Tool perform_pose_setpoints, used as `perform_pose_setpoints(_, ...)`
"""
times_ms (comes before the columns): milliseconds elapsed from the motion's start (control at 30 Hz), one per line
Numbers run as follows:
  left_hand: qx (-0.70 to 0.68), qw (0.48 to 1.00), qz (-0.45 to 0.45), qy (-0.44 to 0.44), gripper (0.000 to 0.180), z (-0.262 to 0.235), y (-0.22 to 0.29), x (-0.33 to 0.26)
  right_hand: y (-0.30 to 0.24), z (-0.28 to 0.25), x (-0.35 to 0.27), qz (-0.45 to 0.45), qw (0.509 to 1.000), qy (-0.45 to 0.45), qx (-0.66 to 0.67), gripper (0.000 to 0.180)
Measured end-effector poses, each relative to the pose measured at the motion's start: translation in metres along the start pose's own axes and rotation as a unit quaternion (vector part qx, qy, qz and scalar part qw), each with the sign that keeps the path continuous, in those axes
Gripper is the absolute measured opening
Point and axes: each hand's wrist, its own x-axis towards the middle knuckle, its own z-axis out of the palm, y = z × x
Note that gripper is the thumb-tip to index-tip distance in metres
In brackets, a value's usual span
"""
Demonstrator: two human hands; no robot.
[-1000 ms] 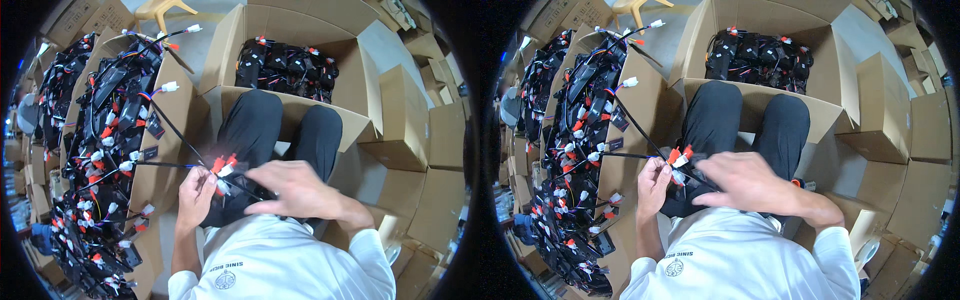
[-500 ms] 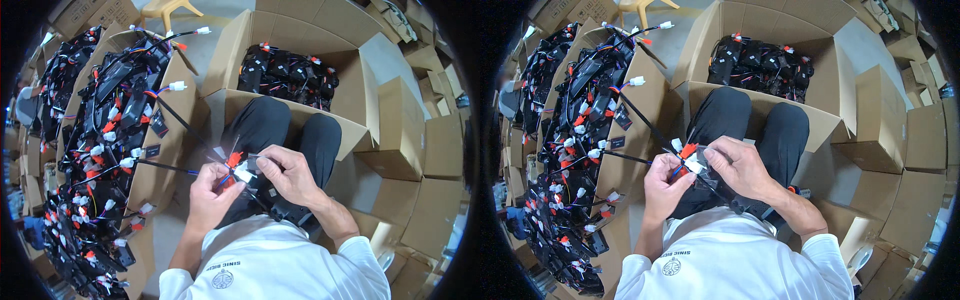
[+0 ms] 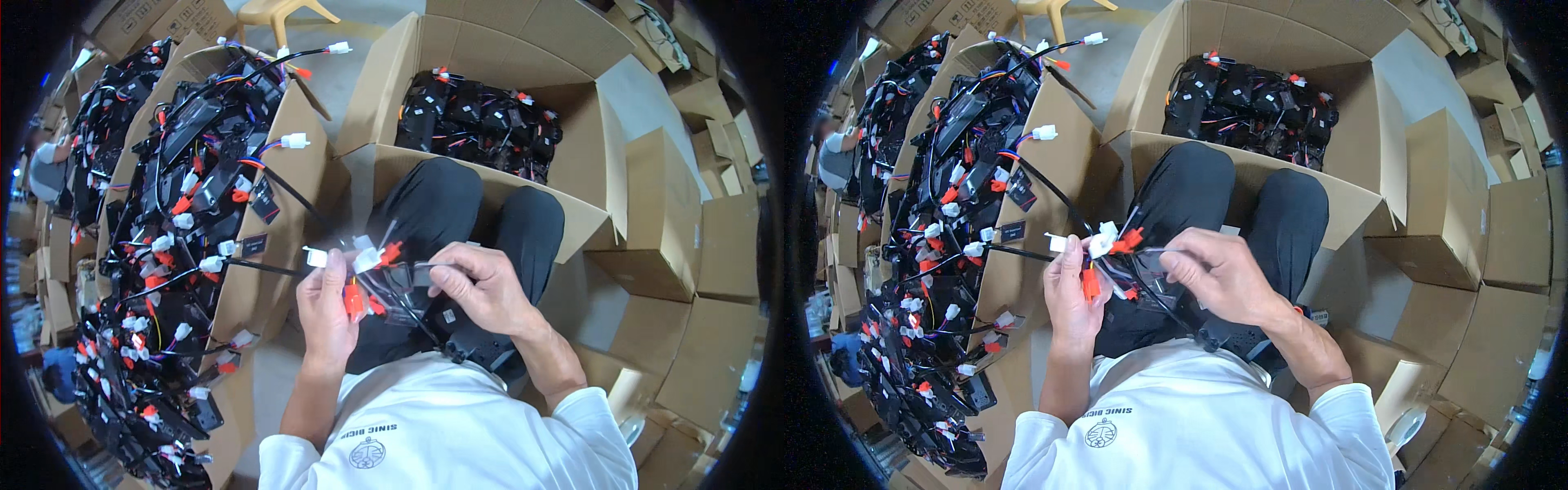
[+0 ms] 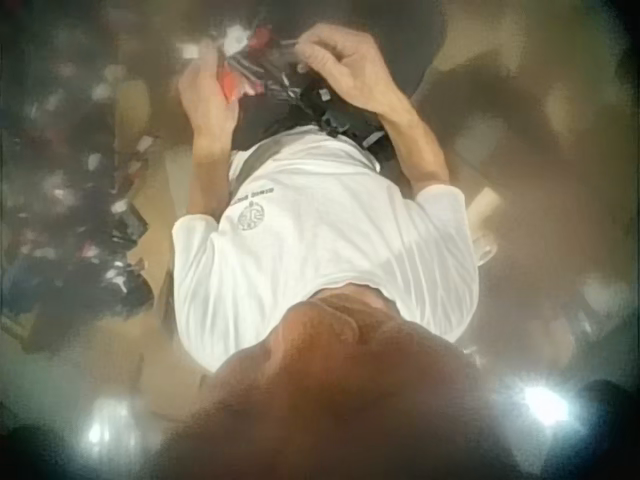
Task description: The person packs electronic components and wires into cardboard boxes, then seals the boxes with packing tape using a tape dispenser and applies labels.
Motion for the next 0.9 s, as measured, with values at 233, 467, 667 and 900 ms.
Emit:
perform_pose_setpoints(233, 0.178, 0.969, 0.134, 0.106, 0.054, -0.004, -0.014, 0.004, 0.024, -0.006, -0.007, 0.042, 0.994, 0.051, 0.085, 0.031)
perform_pose_setpoints(467, 0.207, 0.963, 0.173, 0.023, 0.035, -0.007, -0.037, -0.01, 0.029, -0.006, 0.01, 0.018, 0.993, 0.113, -0.042, 0.015)
perform_pose_setpoints(667, 0.159, 0.984, 0.072, 0.022, 0.034, 0.017, -0.038, -0.03, 0.014, 0.015, 0.047, -0.121, 0.957, 0.191, -0.182, 0.023)
perform_pose_setpoints(900, 0.075, 0.996, 0.038, -0.027, 0.046, 0.001, -0.03, -0.024, -0.011, 0.044, 0.009, -0.246, 0.933, -0.002, -0.264, 0.06)
